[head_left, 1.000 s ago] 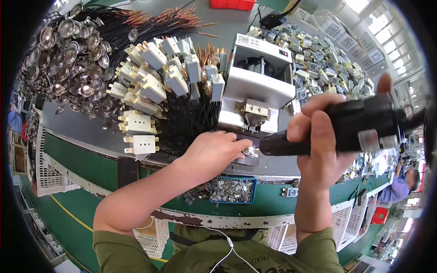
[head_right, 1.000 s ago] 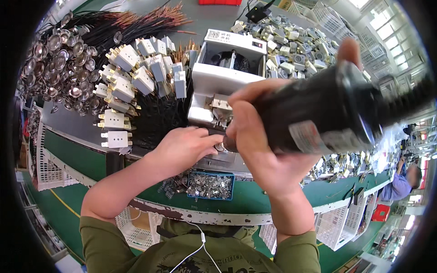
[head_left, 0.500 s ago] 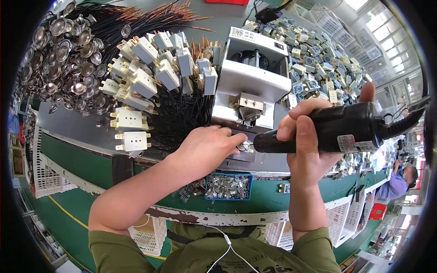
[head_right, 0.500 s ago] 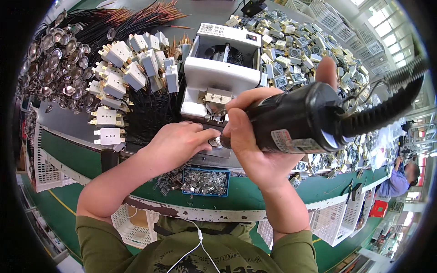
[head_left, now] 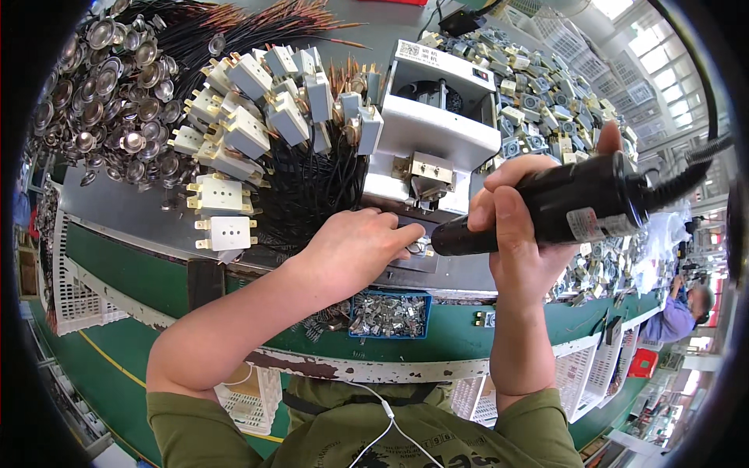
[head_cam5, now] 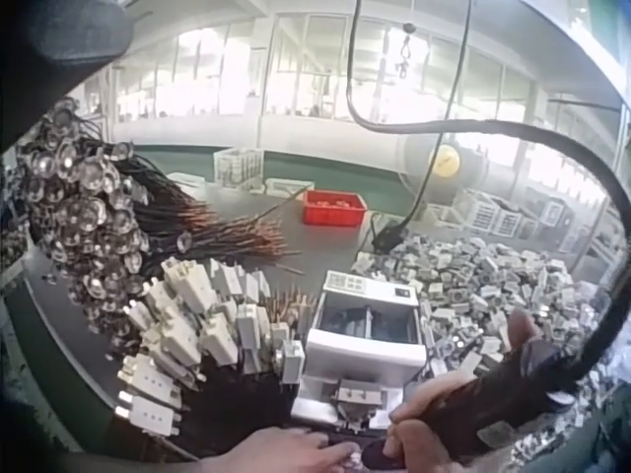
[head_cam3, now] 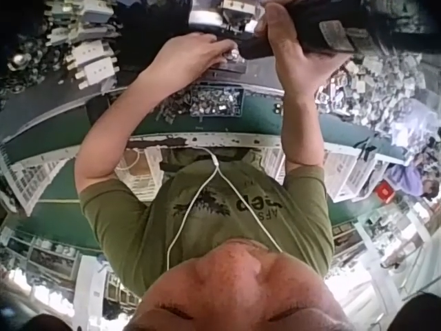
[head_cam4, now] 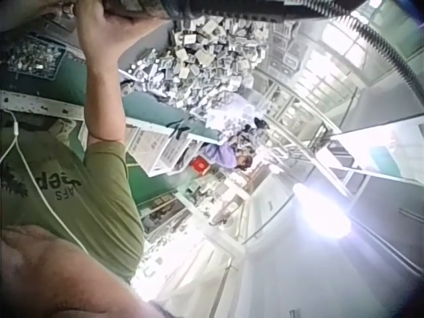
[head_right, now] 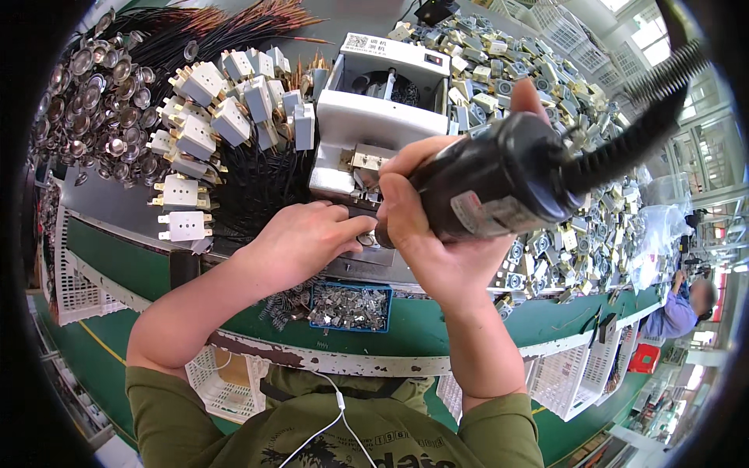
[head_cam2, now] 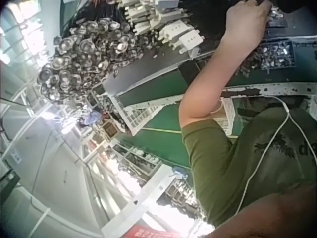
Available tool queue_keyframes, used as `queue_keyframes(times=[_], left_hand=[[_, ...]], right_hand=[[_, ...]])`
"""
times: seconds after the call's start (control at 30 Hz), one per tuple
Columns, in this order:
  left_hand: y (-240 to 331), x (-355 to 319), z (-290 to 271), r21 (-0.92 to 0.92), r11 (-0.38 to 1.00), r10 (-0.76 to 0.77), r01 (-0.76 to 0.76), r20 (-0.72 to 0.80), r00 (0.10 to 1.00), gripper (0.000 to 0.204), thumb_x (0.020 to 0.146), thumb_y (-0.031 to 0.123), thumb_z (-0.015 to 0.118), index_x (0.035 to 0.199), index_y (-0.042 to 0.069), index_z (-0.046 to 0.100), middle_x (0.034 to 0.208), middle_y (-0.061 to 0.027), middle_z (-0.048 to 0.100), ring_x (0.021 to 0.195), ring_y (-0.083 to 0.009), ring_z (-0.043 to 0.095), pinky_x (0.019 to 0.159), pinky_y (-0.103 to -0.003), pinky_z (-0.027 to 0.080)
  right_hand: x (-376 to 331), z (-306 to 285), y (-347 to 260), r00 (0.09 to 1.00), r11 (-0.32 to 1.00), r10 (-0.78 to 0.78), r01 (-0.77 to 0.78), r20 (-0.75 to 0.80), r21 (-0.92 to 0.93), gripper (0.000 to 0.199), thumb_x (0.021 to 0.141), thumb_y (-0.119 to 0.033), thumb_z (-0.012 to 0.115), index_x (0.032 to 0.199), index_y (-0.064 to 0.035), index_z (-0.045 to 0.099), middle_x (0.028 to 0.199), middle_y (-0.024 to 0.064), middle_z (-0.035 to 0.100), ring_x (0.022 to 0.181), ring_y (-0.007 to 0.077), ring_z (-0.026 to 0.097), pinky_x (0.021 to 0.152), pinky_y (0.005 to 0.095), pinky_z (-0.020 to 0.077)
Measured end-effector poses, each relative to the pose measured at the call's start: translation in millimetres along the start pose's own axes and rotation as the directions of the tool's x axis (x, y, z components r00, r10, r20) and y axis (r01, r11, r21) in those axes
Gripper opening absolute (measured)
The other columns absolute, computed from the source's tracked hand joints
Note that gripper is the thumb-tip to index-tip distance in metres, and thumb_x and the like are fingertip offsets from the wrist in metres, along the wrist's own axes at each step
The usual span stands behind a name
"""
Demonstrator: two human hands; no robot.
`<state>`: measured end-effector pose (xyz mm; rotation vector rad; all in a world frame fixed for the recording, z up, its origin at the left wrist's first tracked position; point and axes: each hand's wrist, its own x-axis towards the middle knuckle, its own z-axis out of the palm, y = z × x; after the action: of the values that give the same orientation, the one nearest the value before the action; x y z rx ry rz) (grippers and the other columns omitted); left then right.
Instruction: Assemble electrical components and organize wire bundles using an electric screwdriver.
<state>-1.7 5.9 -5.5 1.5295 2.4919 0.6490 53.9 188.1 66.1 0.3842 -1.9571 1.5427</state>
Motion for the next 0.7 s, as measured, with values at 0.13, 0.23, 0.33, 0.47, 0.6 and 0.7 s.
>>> queue_keyframes(times=[0.13, 0.23, 0.33, 0.47, 0.6, 0.7], left_hand=[[-1.6, 0.1, 1.3, 0.018, 1.000, 0.019, -0.019, -0.003, 1.000, 0.023, 0.091, 0.026, 0.067, 0.106, 0.011, 0.059, 0.085, -0.0086, 0.065, 0.086, -0.0283, 0.068, 0.068, -0.041, 0.056], [-1.9, -0.5, 1.0, 0.019, 1.000, 0.021, -0.021, 0.003, 1.000, 0.024, 0.091, 0.026, 0.067, 0.107, 0.011, 0.060, 0.085, -0.0084, 0.065, 0.086, -0.0280, 0.068, 0.068, -0.041, 0.056], [-1.3, -1.0, -0.6, 0.021, 0.999, 0.025, -0.025, 0.008, 1.000, 0.024, 0.091, 0.027, 0.067, 0.108, 0.011, 0.060, 0.085, -0.0083, 0.065, 0.086, -0.0279, 0.068, 0.068, -0.041, 0.056], [-1.9, -1.3, 0.8, 0.029, 0.999, 0.029, -0.030, 0.011, 1.000, 0.024, 0.091, 0.027, 0.066, 0.109, 0.011, 0.060, 0.085, -0.0077, 0.065, 0.085, -0.0276, 0.068, 0.070, -0.041, 0.055], [-1.6, -2.8, 2.9, 0.045, 0.999, 0.023, -0.024, 0.017, 1.000, 0.023, 0.093, 0.028, 0.065, 0.109, 0.012, 0.060, 0.088, -0.0077, 0.066, 0.087, -0.0274, 0.068, 0.072, -0.041, 0.056], [-2.0, -4.0, 6.3, 0.060, 0.997, 0.055, -0.053, -0.031, 0.998, 0.026, 0.089, 0.024, 0.066, 0.109, 0.010, 0.060, 0.085, -0.0060, 0.063, 0.088, -0.0254, 0.065, 0.074, -0.040, 0.052]], right_hand=[[-6.7, 8.6, -1.9, 1.000, 0.991, -0.005, 0.008, -0.025, 0.137, 0.099, 0.096, 0.001, 0.060, 0.158, -0.0190, -0.013, 0.097, 0.0153, 0.060, 0.064, 0.0143, 0.059, 0.060, 0.0295, 0.0525], [-6.6, 7.2, -0.5, 1.000, 0.995, 0.016, -0.017, 0.013, 0.100, 0.100, 0.095, 0.006, 0.058, 0.158, -0.0211, -0.014, 0.098, 0.0152, 0.060, 0.065, 0.0144, 0.058, 0.062, 0.0295, 0.0534], [-7.0, 4.1, -1.4, 0.998, 0.999, 0.037, -0.037, 0.046, -0.001, 0.101, 0.093, 0.010, 0.056, 0.158, -0.0214, -0.015, 0.098, 0.0154, 0.060, 0.065, 0.0145, 0.058, 0.063, 0.0291, 0.0540], [-7.7, 7.9, -2.0, 0.998, 0.999, 0.032, -0.032, 0.045, 0.010, 0.102, 0.092, 0.011, 0.056, 0.158, -0.0203, -0.015, 0.098, 0.0163, 0.061, 0.066, 0.0143, 0.059, 0.063, 0.0285, 0.0539], [-9.0, 9.8, -2.9, 0.999, 1.000, 0.014, -0.014, 0.051, -0.005, 0.103, 0.091, 0.012, 0.057, 0.157, -0.0193, -0.015, 0.102, 0.0183, 0.062, 0.066, 0.0141, 0.060, 0.062, 0.0281, 0.0536], [-5.7, 11.2, -7.4, 0.999, 1.000, 0.003, -0.002, 0.035, -0.007, 0.102, 0.091, 0.008, 0.060, 0.158, -0.0185, -0.011, 0.102, 0.0188, 0.064, 0.062, 0.0139, 0.059, 0.060, 0.0277, 0.0529]])
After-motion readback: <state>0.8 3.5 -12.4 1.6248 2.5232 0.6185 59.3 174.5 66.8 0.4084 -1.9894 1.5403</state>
